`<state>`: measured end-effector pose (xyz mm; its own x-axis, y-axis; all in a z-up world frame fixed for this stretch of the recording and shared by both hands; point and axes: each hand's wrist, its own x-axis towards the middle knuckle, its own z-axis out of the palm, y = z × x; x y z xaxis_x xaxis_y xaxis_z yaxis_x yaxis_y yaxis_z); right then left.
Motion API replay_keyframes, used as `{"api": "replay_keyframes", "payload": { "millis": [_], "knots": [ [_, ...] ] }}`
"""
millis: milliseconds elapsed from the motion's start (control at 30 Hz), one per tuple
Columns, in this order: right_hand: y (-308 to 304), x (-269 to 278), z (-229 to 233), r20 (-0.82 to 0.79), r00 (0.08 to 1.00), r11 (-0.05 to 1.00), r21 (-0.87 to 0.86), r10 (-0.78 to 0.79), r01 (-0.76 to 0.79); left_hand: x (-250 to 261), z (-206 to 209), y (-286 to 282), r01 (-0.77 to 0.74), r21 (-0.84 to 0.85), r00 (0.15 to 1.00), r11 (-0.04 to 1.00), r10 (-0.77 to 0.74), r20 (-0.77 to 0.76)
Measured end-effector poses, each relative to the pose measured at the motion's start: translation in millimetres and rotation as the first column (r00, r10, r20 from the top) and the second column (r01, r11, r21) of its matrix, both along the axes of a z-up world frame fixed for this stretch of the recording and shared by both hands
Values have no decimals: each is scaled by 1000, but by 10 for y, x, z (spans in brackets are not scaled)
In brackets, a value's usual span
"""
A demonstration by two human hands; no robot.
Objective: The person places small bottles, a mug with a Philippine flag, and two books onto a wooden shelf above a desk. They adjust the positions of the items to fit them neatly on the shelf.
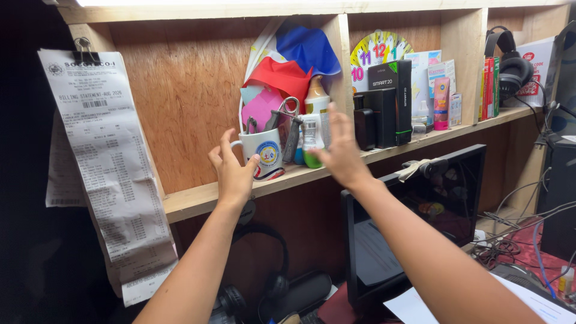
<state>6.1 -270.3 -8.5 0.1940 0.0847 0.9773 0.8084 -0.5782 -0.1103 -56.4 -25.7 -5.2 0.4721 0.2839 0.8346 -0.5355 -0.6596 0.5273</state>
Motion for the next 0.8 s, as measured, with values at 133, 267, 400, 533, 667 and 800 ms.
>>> {"api": "replay_keyframes", "payload": {
  "millis": [133, 267, 400, 533, 667, 800],
  "knots": [
    [-524, -102, -21, -134, 981, 901, 394, -141, 183, -230, -23, -119, -96, 55, 988, 994, 88, 130],
    [-966, -326, 39, -278, 924, 909, 248, -264, 335, -585, -176, -431, -154, 83, 950, 985, 124, 287],
    [-934, -760, -266, -436, 888, 951, 186, -146, 248, -1036, -697, -730, 199, 137, 957, 970, -222, 184],
    [-762, -1198, -887, -438, 894, 994, -6, 93, -106, -1312, -1422, -817, 519, 66, 841, 852, -496, -215],
    [-570, -1476, -1666, -814, 581, 939, -206, -8, -276, -1442, -2177, -762, 601, 100, 723, 793, -485, -492],
    [-417, -1615, -2502, -941, 333, 925, -72, 61, -372, -1481, -2878, -714, 575, -25, 610, 818, -449, -653]
  ]
}}
